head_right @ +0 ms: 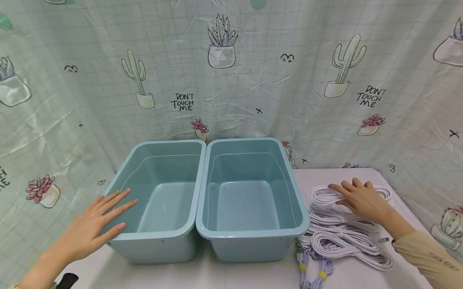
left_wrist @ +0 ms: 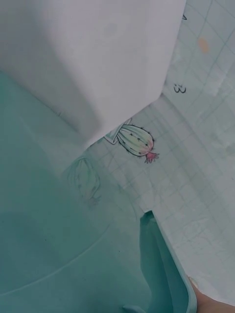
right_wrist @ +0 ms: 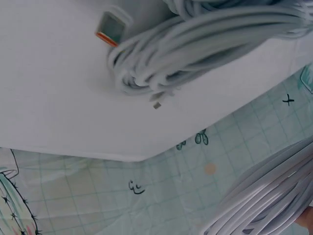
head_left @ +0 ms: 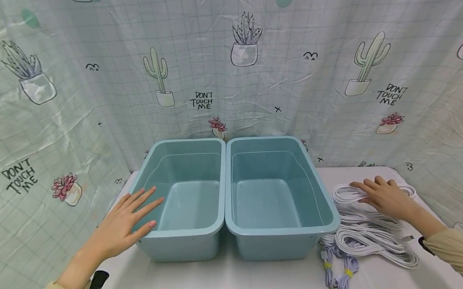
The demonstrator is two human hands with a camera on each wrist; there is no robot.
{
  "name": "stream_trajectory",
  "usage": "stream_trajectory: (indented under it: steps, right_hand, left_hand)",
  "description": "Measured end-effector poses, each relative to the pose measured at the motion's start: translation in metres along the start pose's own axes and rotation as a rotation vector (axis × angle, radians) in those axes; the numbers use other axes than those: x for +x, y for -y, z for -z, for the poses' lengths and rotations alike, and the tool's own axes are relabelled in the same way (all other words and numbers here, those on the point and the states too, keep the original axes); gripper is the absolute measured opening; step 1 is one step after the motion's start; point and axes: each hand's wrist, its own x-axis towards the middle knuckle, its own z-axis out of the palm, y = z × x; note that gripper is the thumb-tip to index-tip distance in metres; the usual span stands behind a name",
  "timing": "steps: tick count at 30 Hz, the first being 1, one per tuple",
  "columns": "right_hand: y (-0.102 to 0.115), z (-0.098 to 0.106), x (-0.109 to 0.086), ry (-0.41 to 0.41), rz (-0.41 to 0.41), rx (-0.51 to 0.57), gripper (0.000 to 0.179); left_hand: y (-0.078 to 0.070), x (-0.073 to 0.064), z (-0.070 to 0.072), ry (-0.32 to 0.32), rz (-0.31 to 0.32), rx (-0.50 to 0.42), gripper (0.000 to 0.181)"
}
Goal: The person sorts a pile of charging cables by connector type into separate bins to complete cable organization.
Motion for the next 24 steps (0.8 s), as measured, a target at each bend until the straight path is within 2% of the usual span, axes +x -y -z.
stream_trajectory:
  steps: [11, 20, 24]
  right_hand:
    - [-0.010, 0.018, 0.014, -0.052, 0.008, -0.001, 0.042]
    - [-0.012, 0.034, 0.036, -0.099, 0.054, -0.003, 0.042]
    - [-0.010, 0.042, 0.049, -0.138, 0.086, -0.015, 0.050]
  left_hand:
    - [0.000, 0.000, 0.000, -0.004, -0.014, 0.014, 0.053]
    - [0.000, 0.001, 0.002, 0.039, 0.017, -0.009, 0.055]
    - [-0.001, 0.000, 0.004, 0.060, 0.017, -0.018, 0.055]
